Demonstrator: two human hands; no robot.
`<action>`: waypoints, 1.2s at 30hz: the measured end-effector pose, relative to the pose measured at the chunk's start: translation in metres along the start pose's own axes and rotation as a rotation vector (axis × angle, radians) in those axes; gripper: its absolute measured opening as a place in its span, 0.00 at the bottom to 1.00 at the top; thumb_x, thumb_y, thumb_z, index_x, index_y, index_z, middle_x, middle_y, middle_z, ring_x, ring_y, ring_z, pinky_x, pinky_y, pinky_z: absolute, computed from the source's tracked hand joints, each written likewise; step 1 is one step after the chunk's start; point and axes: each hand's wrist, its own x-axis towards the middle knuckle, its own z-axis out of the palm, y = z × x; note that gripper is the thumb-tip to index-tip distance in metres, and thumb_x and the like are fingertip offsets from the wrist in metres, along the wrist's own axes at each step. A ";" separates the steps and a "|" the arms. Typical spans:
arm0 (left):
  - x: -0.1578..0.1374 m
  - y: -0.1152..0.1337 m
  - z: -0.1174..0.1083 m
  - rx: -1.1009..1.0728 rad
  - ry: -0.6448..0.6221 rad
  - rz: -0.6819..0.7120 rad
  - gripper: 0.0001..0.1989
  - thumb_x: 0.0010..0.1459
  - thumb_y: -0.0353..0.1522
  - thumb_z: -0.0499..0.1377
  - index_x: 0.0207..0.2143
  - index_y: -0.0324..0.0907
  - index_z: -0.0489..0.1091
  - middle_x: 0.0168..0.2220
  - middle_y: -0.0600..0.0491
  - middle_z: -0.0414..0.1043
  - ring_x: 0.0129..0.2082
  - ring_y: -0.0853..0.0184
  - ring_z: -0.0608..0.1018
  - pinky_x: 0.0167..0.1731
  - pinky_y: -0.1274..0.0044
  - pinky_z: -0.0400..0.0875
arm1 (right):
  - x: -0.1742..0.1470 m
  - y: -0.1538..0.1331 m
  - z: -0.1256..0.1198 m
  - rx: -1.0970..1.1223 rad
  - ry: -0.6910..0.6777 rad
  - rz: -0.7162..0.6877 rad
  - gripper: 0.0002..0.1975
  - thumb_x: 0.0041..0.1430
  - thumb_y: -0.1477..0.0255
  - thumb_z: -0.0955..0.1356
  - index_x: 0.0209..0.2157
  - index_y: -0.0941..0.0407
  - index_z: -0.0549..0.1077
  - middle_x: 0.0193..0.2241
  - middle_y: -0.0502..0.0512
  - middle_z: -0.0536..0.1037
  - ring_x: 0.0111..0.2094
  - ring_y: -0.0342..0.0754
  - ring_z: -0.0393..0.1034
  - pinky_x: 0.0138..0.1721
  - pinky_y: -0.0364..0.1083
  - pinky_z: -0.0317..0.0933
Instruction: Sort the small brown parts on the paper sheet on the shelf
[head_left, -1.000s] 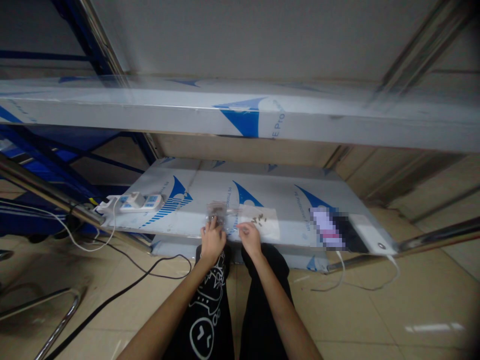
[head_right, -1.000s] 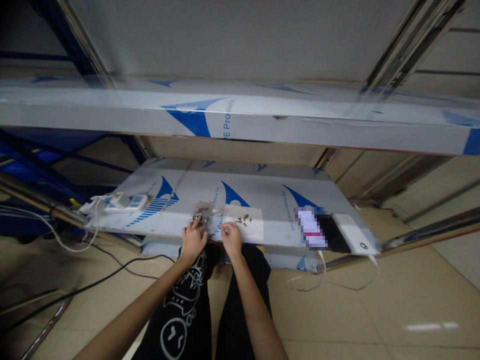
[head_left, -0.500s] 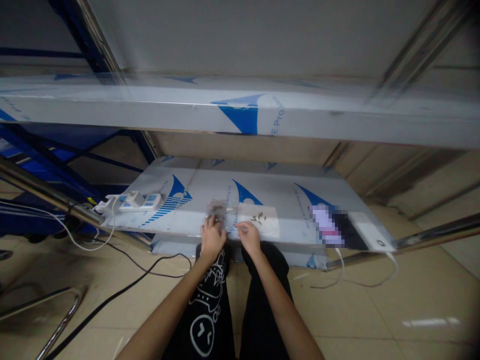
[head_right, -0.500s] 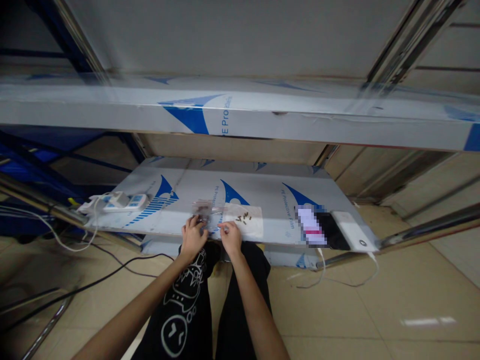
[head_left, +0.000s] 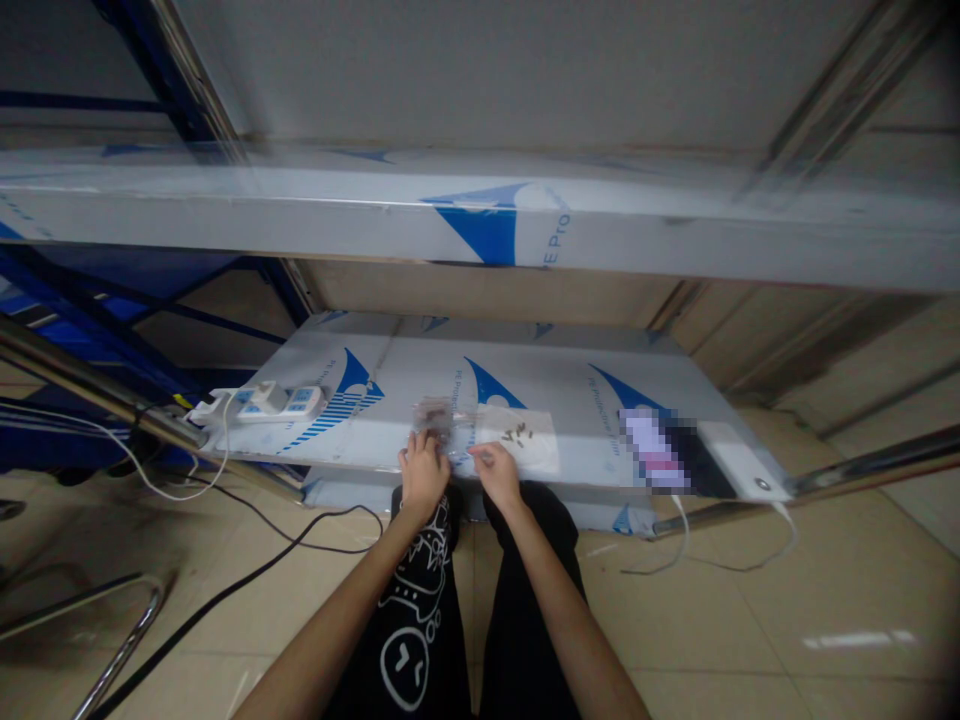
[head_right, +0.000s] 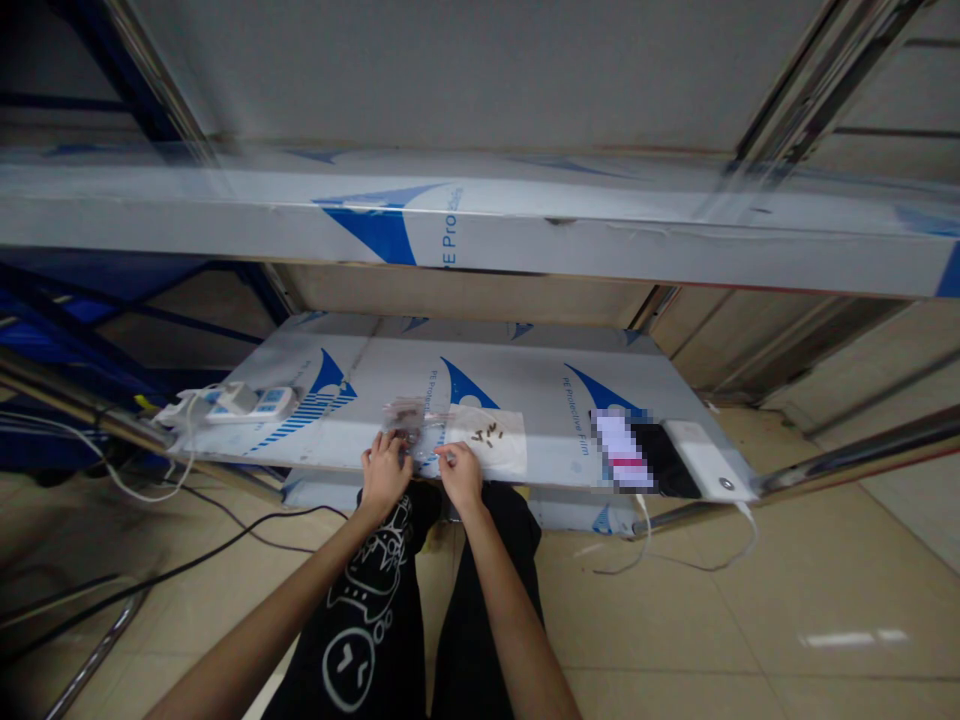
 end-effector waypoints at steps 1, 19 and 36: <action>0.000 0.001 -0.001 0.004 0.010 0.002 0.13 0.52 0.27 0.48 0.40 0.39 0.66 0.49 0.45 0.63 0.55 0.55 0.58 0.48 0.62 0.57 | 0.000 0.000 0.000 -0.002 -0.002 -0.001 0.10 0.50 0.76 0.62 0.29 0.55 0.75 0.32 0.52 0.74 0.24 0.42 0.68 0.30 0.43 0.65; 0.002 -0.004 0.006 0.006 -0.039 0.053 0.16 0.49 0.23 0.49 0.41 0.41 0.64 0.51 0.47 0.61 0.56 0.59 0.57 0.51 0.65 0.54 | 0.000 -0.001 0.001 -0.023 -0.058 -0.032 0.11 0.50 0.78 0.62 0.30 0.55 0.75 0.32 0.53 0.74 0.30 0.43 0.69 0.32 0.42 0.64; 0.003 -0.003 0.001 -0.061 -0.013 0.073 0.21 0.46 0.18 0.48 0.41 0.40 0.66 0.47 0.47 0.65 0.52 0.62 0.63 0.49 0.68 0.55 | -0.001 0.000 0.003 -0.024 -0.066 -0.021 0.11 0.49 0.79 0.62 0.30 0.55 0.75 0.32 0.52 0.74 0.31 0.44 0.69 0.33 0.43 0.65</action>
